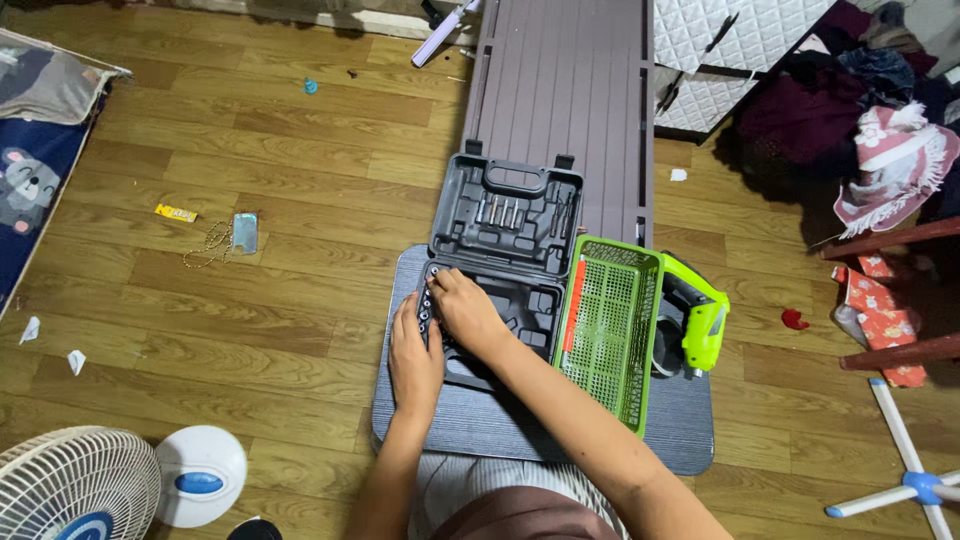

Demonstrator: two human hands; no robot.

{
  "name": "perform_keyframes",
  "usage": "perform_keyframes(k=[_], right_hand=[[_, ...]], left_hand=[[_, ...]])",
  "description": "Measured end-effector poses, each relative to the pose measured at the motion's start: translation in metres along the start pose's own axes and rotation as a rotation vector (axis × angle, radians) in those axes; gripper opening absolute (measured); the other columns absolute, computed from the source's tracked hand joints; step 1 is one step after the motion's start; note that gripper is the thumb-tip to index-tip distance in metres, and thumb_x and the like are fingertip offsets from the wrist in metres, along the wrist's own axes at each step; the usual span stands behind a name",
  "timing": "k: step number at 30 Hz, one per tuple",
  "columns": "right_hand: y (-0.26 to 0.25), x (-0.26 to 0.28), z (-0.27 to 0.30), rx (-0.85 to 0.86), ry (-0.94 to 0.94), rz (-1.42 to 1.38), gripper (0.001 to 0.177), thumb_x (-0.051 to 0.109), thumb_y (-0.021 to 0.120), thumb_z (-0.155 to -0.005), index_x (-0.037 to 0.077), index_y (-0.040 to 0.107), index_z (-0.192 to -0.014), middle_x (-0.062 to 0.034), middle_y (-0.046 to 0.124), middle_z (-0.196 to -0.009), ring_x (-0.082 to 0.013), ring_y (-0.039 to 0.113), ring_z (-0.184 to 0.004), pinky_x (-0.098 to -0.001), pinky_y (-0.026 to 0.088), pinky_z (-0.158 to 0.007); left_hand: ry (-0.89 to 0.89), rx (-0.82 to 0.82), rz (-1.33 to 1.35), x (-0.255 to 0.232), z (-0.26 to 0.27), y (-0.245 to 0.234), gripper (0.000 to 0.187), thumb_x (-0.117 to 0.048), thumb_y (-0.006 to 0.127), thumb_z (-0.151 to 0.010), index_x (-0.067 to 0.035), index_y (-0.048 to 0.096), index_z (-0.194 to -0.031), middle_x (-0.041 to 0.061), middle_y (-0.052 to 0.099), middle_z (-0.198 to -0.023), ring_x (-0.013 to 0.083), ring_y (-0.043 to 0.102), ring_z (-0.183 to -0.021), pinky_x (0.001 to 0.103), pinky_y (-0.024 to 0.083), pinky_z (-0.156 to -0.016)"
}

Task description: The person organizes tools by placing them into a black toolbox and a green basket. They handle various items including a drill, screwdriver, pliers, and a red tool, arranging them neatly before closing the toolbox.

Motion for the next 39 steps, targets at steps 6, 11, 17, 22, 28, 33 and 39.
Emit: perform_keyframes(k=[6, 11, 17, 22, 28, 33, 39], right_hand=[[-0.033, -0.001, 0.010, -0.051, 0.104, -0.255, 0.052, 0.001, 0.065, -0.086, -0.007, 0.058, -0.137, -0.0197, 0.063, -0.119, -0.0364, 0.060, -0.112, -0.0403, 0.051, -0.099], [-0.090, -0.015, 0.048, -0.204, 0.211, -0.382, 0.043, 0.007, 0.064, -0.094, 0.003, 0.060, -0.137, -0.0198, 0.064, -0.126, -0.0383, 0.061, -0.119, -0.0414, 0.049, -0.102], [-0.153, -0.079, 0.137, -0.339, 0.592, -0.339, 0.033, 0.010, 0.068, -0.093, 0.006, 0.068, -0.125, -0.0152, 0.072, -0.112, -0.0271, 0.072, -0.095, -0.0347, 0.056, -0.087], [-0.137, -0.123, 0.194, -0.262, 0.943, -0.399, 0.038, 0.013, 0.071, -0.089, 0.008, 0.069, -0.126, -0.0127, 0.076, -0.100, -0.0210, 0.074, -0.087, -0.0310, 0.058, -0.079], [-0.086, -0.134, 0.192, -0.208, 0.904, -0.266, 0.040, 0.019, 0.081, -0.075, 0.000, 0.064, -0.106, -0.0150, 0.067, -0.088, -0.0293, 0.068, -0.076, -0.0384, 0.056, -0.071], [-0.079, -0.137, 0.190, -0.282, 0.838, -0.090, 0.043, 0.023, 0.084, -0.071, 0.001, 0.058, -0.097, -0.0186, 0.064, -0.089, -0.0389, 0.065, -0.081, -0.0475, 0.052, -0.071], [-0.063, -0.147, 0.191, -0.175, 0.907, 0.039, 0.043, 0.022, 0.081, -0.073, -0.002, 0.056, -0.099, -0.0238, 0.065, -0.095, -0.0435, 0.067, -0.086, -0.0508, 0.055, -0.076]], left_hand=[[0.011, -0.001, -0.018, -0.001, 0.000, -0.001, 0.044, -0.007, 0.051, -0.100, 0.003, 0.048, -0.143, 0.026, 0.055, -0.142, 0.0442, 0.053, -0.131, 0.047, 0.044, -0.107], [0.010, 0.020, 0.013, -0.008, -0.002, -0.005, 0.044, -0.001, 0.048, -0.099, 0.004, 0.048, -0.143, 0.028, 0.054, -0.142, 0.0452, 0.052, -0.131, 0.047, 0.043, -0.108], [0.090, -0.006, -0.016, -0.042, -0.010, -0.012, 0.047, -0.003, 0.054, -0.097, 0.007, 0.047, -0.142, 0.027, 0.051, -0.143, 0.0443, 0.047, -0.136, 0.049, 0.038, -0.113], [0.266, 0.044, 0.024, -0.101, -0.013, 0.011, 0.044, -0.003, 0.057, -0.093, 0.003, 0.053, -0.136, 0.023, 0.053, -0.143, 0.0416, 0.044, -0.139, 0.050, 0.035, -0.118], [0.358, 0.221, 0.085, -0.153, 0.001, 0.055, 0.037, -0.004, 0.057, -0.093, 0.000, 0.060, -0.129, 0.019, 0.055, -0.142, 0.0391, 0.046, -0.136, 0.049, 0.035, -0.114], [0.398, 0.272, 0.102, -0.164, 0.012, 0.065, 0.035, -0.004, 0.057, -0.093, 0.001, 0.062, -0.127, 0.017, 0.056, -0.140, 0.0362, 0.049, -0.134, 0.049, 0.036, -0.113], [0.405, 0.254, 0.066, -0.161, 0.015, 0.067, 0.035, -0.004, 0.058, -0.090, 0.000, 0.063, -0.125, 0.017, 0.057, -0.138, 0.0364, 0.050, -0.132, 0.049, 0.036, -0.113]])
Point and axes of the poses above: each hand's wrist, its own z-axis away from the middle knuckle, its own y-axis out of the palm, x = y × z, the point moved 8 cm from there along -z, towards the middle knuckle
